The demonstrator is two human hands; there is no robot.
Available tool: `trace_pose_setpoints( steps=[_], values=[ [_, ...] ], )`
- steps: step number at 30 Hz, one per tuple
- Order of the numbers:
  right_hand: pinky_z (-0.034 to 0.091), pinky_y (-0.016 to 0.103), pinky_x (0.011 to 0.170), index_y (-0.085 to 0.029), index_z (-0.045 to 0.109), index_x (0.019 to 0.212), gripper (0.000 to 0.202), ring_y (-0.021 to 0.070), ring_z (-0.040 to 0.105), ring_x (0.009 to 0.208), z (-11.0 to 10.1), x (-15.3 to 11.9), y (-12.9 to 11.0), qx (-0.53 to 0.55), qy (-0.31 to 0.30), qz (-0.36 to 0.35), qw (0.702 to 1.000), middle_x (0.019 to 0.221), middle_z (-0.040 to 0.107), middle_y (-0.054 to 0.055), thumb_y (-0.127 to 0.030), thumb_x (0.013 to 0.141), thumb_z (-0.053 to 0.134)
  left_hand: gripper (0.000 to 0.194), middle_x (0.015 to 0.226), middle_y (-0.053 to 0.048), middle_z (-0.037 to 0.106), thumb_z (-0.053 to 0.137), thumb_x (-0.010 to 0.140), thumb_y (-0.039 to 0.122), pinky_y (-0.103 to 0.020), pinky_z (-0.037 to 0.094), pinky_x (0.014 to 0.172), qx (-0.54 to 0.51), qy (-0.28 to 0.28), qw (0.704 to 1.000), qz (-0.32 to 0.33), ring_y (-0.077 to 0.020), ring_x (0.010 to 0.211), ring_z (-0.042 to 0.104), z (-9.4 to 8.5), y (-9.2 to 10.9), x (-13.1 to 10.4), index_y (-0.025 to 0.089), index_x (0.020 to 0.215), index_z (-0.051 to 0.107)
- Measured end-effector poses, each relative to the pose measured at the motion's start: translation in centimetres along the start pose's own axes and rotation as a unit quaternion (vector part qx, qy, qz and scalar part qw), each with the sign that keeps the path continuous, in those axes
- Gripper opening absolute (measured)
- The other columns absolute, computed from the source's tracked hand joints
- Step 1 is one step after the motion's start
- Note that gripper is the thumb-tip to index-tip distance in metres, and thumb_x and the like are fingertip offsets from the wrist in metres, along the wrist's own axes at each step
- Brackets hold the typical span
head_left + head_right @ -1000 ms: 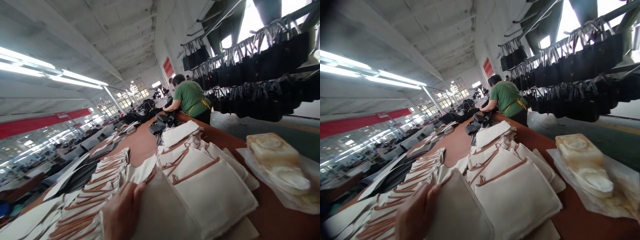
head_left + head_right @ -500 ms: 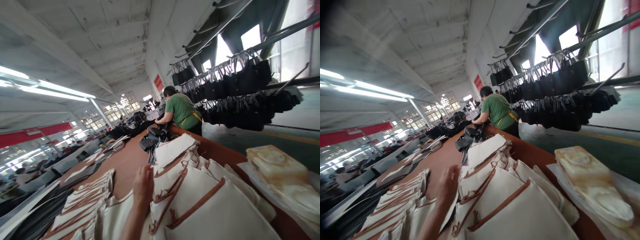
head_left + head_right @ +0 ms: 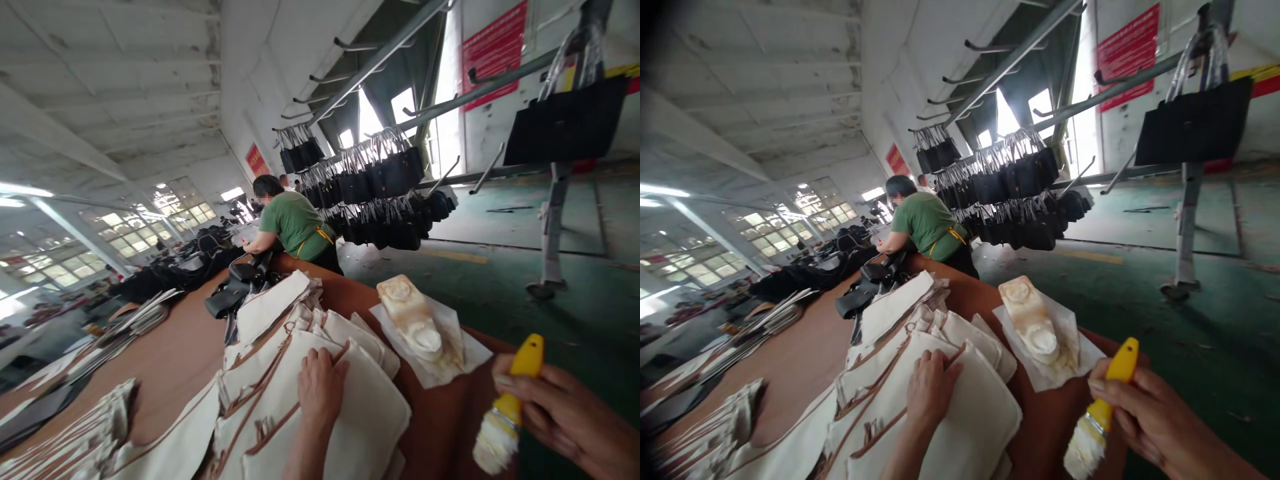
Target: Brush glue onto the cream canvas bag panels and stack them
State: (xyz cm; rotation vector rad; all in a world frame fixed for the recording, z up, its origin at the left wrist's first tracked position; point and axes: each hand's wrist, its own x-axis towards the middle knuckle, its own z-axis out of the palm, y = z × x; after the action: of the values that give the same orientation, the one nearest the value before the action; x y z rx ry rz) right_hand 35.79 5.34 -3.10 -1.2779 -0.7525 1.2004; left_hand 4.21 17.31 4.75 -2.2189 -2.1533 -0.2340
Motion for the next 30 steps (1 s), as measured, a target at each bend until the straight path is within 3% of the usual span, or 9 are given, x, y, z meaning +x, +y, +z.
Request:
trace_pose_setpoints(
  steps=[3,5,10,12,16,20,23,26,30],
  values=[
    [0.017,0.023,0.038,-0.023,0.062,0.078,0.031,0.0082,0.026,0.037,0.6,-0.3,-1.9,0.079,-0.046,0.034,0.995,0.047,0.035,-0.004,-0.052,0.077,0.073,0.019,0.107,-0.015,0.061,0.055,0.083,0.031,-0.042,0.039,0.085,-0.016,-0.008,1.0,-0.025,-0.033,0.106,0.054,0.5,1.4,-0.1,0.015,0.094,0.059],
    [0.016,0.021,0.038,-0.021,0.06,0.083,0.03,0.007,0.025,0.036,1.1,-0.4,-3.0,0.1,-0.066,0.022,0.993,0.046,0.036,-0.006,-0.049,0.08,0.072,0.018,0.1,-0.012,0.065,0.054,0.084,0.027,-0.037,0.041,0.081,-0.054,-0.034,0.998,-0.02,-0.0282,0.098,0.059,0.4,2.1,-0.4,0.014,0.095,0.059],
    [0.015,0.02,0.037,-0.018,0.054,0.087,0.028,0.0066,0.024,0.034,2.5,0.5,-6.2,0.147,-0.098,-0.048,0.983,0.042,0.038,-0.009,-0.042,0.083,0.068,0.031,0.092,-0.002,0.072,0.045,0.091,0.033,-0.024,0.046,0.074,-0.188,-0.125,0.973,0.051,-0.0174,0.086,0.066,-1.8,3.3,-2.9,0.016,0.109,0.064],
    [0.016,0.02,0.037,-0.018,0.053,0.088,0.029,0.0068,0.024,0.035,3.3,1.0,-7.7,0.159,-0.105,-0.073,0.979,0.041,0.036,-0.01,-0.041,0.081,0.069,0.038,0.096,-0.001,0.073,0.045,0.092,0.042,-0.025,0.047,0.076,-0.258,-0.158,0.951,0.064,-0.0185,0.09,0.066,-2.7,3.8,-4.5,0.017,0.113,0.065],
    [0.02,0.021,0.04,-0.017,0.053,0.083,0.025,0.0077,0.027,0.039,4.9,1.2,-10.0,0.106,-0.16,-0.142,0.971,0.046,0.037,-0.009,-0.039,0.084,0.065,0.042,0.111,-0.005,0.072,0.058,0.086,0.044,-0.029,0.048,0.09,-0.446,-0.193,0.872,0.058,-0.0219,0.105,0.063,-3.5,4.8,-7.4,0.018,0.119,0.066],
    [0.033,0.023,0.048,-0.017,0.057,0.077,0.019,0.0116,0.041,0.051,6.2,1.0,-10.6,-0.012,-0.212,-0.249,0.945,0.058,0.047,-0.003,-0.034,0.086,0.061,0.042,0.112,-0.006,0.071,0.063,0.085,0.043,-0.033,0.048,0.094,-0.498,-0.213,0.838,0.062,-0.0225,0.104,0.064,-3.5,5.4,-8.9,0.021,0.12,0.067],
    [0.039,0.025,0.056,-0.018,0.057,0.073,0.018,0.0145,0.048,0.06,6.5,0.9,-10.7,-0.063,-0.194,-0.319,0.926,0.067,0.054,0.0,-0.03,0.087,0.058,0.044,0.104,-0.007,0.072,0.063,0.084,0.045,-0.031,0.051,0.087,-0.5,-0.232,0.832,0.069,-0.0217,0.097,0.065,-3.8,5.7,-9.4,0.02,0.12,0.067],
    [0.04,0.026,0.058,-0.019,0.056,0.075,0.017,0.015,0.049,0.06,6.0,0.5,-11.1,-0.077,-0.155,-0.345,0.923,0.066,0.053,-0.001,-0.028,0.089,0.055,0.04,0.1,-0.006,0.072,0.066,0.082,0.045,-0.029,0.051,0.086,-0.496,-0.212,0.839,0.076,-0.0214,0.096,0.065,-4.3,6.0,-9.7,0.02,0.113,0.071],
    [0.039,0.025,0.059,-0.018,0.055,0.076,0.015,0.0141,0.048,0.06,5.1,-0.3,-11.5,-0.074,-0.2,-0.338,0.917,0.066,0.052,-0.002,-0.025,0.09,0.053,0.032,0.091,-0.005,0.07,0.065,0.083,0.043,-0.024,0.051,0.08,-0.491,-0.194,0.844,0.096,-0.0182,0.089,0.065,-4.4,6.6,-10.5,0.02,0.103,0.074]
  ],
)
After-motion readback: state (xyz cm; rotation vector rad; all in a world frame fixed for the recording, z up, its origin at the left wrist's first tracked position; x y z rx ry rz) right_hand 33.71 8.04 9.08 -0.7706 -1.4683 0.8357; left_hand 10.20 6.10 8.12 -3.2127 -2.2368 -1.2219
